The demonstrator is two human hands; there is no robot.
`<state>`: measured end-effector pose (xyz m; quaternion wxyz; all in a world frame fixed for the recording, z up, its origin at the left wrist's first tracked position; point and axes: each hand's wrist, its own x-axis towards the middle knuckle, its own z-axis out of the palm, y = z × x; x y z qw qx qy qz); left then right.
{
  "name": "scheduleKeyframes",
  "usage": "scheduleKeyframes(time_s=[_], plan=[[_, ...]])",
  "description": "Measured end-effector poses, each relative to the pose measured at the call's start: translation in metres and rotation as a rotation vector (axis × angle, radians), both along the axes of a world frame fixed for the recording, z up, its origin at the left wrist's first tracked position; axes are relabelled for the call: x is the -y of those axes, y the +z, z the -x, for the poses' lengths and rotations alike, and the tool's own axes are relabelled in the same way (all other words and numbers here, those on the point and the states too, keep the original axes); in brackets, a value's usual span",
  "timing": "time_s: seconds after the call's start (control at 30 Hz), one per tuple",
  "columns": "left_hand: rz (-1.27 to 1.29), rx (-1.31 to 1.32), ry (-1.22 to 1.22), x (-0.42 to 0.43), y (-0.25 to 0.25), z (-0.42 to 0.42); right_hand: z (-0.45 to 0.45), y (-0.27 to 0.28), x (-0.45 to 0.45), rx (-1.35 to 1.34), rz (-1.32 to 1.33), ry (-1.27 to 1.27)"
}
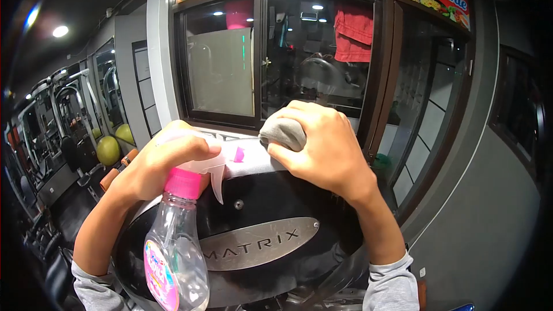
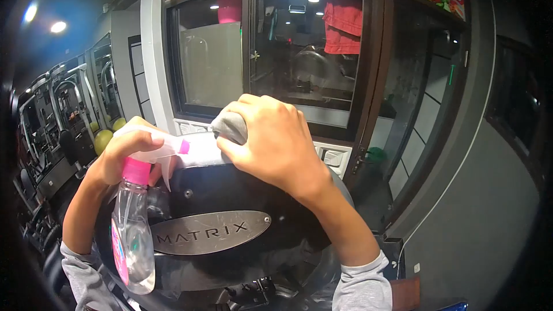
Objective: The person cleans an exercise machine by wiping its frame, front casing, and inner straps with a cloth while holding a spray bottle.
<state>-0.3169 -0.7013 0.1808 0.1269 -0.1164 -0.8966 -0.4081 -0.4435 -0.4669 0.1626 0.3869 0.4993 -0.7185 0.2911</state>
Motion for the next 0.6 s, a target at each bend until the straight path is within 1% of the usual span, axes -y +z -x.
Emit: scheduleKeyframes(time_s=[0.07, 0.13, 0.2, 0.23, 0.3, 0.33, 0.37, 0.43, 0.47, 0.5, 0.53, 0.6], plan=[[-0.166, 0.130, -0.088, -0.008, 0.010, -0.002, 0.006, 0.004, -0.004, 0.283, -0.060, 0.081], [-0.160, 0.168, -0.046, -0.010, 0.011, -0.002, 0.016, 0.000, -0.017, 0.231, -0.061, 0.060], [-0.131, 0.066, 0.044, -0.008, 0.005, 0.003, 0.024, -0.013, -0.037, 0.321, 0.017, 0.018], [-0.126, 0.064, 0.047, -0.006, 0.005, 0.004, 0.026, -0.018, -0.049, 0.446, 0.051, 0.062], [0.032, 0.006, 0.058, -0.005, 0.005, 0.003, 0.030, -0.033, -0.070, 0.556, 0.117, 0.050], [0.037, 0.003, 0.057, -0.008, 0.005, 0.003, 0.028, -0.038, -0.076, 0.608, 0.155, 0.041], [0.039, -0.022, 0.074, -0.013, 0.006, 0.002, 0.027, -0.039, -0.075, 0.605, 0.159, 0.042], [0.043, -0.048, 0.091, -0.013, 0.006, 0.003, 0.023, -0.039, -0.065, 0.507, 0.173, 0.000], [0.098, -0.045, 0.055, -0.006, 0.004, 0.005, 0.021, -0.037, -0.059, 0.507, 0.174, 0.001], [0.150, -0.044, 0.019, -0.003, 0.003, 0.006, 0.020, -0.032, -0.051, 0.418, 0.150, 0.029], [0.148, -0.045, 0.021, -0.006, 0.002, 0.004, 0.018, -0.027, -0.042, 0.329, 0.124, 0.058], [0.322, -0.288, 0.022, -0.014, 0.001, -0.001, 0.006, -0.019, -0.028, 0.252, 0.064, 0.092]])
